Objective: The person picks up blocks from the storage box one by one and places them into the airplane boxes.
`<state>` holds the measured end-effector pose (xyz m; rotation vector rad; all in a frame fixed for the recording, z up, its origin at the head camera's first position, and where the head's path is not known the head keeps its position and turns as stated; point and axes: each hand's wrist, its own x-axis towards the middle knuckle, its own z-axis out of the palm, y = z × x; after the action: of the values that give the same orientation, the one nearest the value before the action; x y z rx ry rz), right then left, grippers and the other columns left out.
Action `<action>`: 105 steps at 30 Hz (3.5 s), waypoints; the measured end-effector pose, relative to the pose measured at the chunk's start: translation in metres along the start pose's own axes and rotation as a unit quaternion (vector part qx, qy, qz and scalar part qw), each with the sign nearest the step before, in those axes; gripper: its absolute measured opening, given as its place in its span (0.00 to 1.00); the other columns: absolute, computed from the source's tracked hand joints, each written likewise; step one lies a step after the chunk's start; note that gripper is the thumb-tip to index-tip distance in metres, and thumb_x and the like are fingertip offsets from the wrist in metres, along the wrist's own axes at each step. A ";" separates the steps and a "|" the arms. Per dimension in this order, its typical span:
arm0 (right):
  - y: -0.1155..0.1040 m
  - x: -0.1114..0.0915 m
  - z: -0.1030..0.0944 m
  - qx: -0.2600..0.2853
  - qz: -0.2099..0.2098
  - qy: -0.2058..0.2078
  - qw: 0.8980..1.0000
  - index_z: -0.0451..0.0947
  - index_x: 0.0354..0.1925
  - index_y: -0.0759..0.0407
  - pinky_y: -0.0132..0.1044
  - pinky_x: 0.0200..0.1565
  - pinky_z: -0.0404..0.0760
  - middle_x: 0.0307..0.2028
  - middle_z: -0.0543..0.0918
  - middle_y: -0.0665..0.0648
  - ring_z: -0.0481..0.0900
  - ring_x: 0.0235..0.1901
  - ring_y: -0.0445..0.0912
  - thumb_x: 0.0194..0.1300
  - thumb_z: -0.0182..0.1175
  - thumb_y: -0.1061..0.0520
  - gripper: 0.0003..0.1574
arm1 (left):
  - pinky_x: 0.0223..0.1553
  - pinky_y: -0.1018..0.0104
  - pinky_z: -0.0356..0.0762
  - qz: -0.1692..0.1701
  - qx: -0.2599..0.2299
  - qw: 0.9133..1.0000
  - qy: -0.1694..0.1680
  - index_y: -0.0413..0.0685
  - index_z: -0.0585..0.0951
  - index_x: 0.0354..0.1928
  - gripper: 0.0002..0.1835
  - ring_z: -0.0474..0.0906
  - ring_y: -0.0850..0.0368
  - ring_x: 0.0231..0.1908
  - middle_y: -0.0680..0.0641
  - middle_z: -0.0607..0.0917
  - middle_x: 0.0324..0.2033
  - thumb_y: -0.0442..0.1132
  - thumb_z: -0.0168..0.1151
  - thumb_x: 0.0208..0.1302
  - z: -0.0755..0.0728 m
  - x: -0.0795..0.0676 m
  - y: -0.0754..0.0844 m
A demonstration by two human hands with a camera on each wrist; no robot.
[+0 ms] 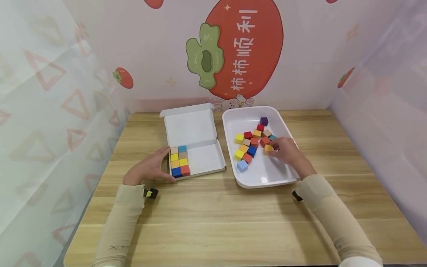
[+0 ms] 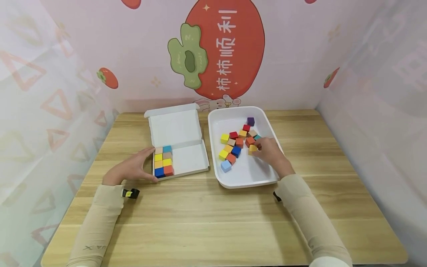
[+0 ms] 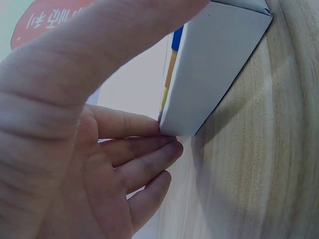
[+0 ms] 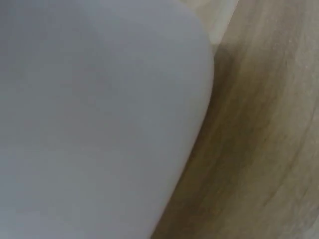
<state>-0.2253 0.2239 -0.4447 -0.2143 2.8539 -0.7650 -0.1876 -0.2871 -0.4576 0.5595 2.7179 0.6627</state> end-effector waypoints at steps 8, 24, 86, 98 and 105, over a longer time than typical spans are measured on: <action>-0.014 -0.010 -0.008 -0.007 0.006 -0.002 1.000 0.85 0.59 0.65 0.55 0.60 0.87 0.53 0.87 0.67 0.84 0.50 0.59 0.65 0.75 0.60 0.25 | 0.78 0.33 0.60 -0.002 -0.005 1.000 -0.002 0.33 0.51 0.82 0.72 0.56 0.30 0.80 0.30 0.57 0.81 0.62 0.85 0.48 0.001 0.001 -0.001; -0.107 -0.019 -0.038 -0.037 -0.111 0.004 0.993 0.89 0.52 0.62 0.45 0.48 0.91 0.45 0.91 0.62 0.87 0.43 0.53 0.63 0.78 0.57 0.21 | 0.80 0.33 0.57 -0.011 -0.011 1.000 -0.009 0.34 0.51 0.83 0.72 0.54 0.30 0.80 0.31 0.55 0.82 0.62 0.84 0.48 -0.001 0.002 -0.003; -0.246 0.062 0.096 -0.037 -0.122 -0.036 0.991 0.85 0.55 0.65 0.37 0.48 0.89 0.50 0.89 0.59 0.84 0.42 0.47 0.62 0.79 0.53 0.27 | 0.78 0.32 0.58 -0.011 -0.019 1.000 -0.010 0.36 0.51 0.83 0.72 0.54 0.30 0.80 0.31 0.54 0.82 0.63 0.84 0.48 0.004 0.006 -0.006; -0.226 0.017 0.016 -0.045 -0.165 -0.078 0.982 0.84 0.61 0.61 0.44 0.59 0.88 0.56 0.88 0.60 0.84 0.54 0.52 0.66 0.75 0.55 0.27 | 0.80 0.33 0.57 -0.004 -0.018 1.000 -0.008 0.38 0.50 0.84 0.73 0.53 0.32 0.81 0.33 0.55 0.83 0.61 0.86 0.47 0.002 0.007 -0.008; -0.196 -0.001 -0.014 -0.040 -0.154 -0.076 0.984 0.88 0.56 0.59 0.46 0.57 0.89 0.52 0.90 0.60 0.85 0.53 0.56 0.65 0.75 0.57 0.21 | 0.80 0.34 0.57 -0.016 -0.011 1.000 -0.015 0.37 0.50 0.84 0.73 0.52 0.31 0.81 0.32 0.53 0.83 0.64 0.85 0.47 0.001 0.007 -0.011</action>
<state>-0.2088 0.0627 -0.3336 -0.7062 2.7412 -0.6519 -0.1967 -0.2929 -0.4652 0.5162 2.6825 0.6704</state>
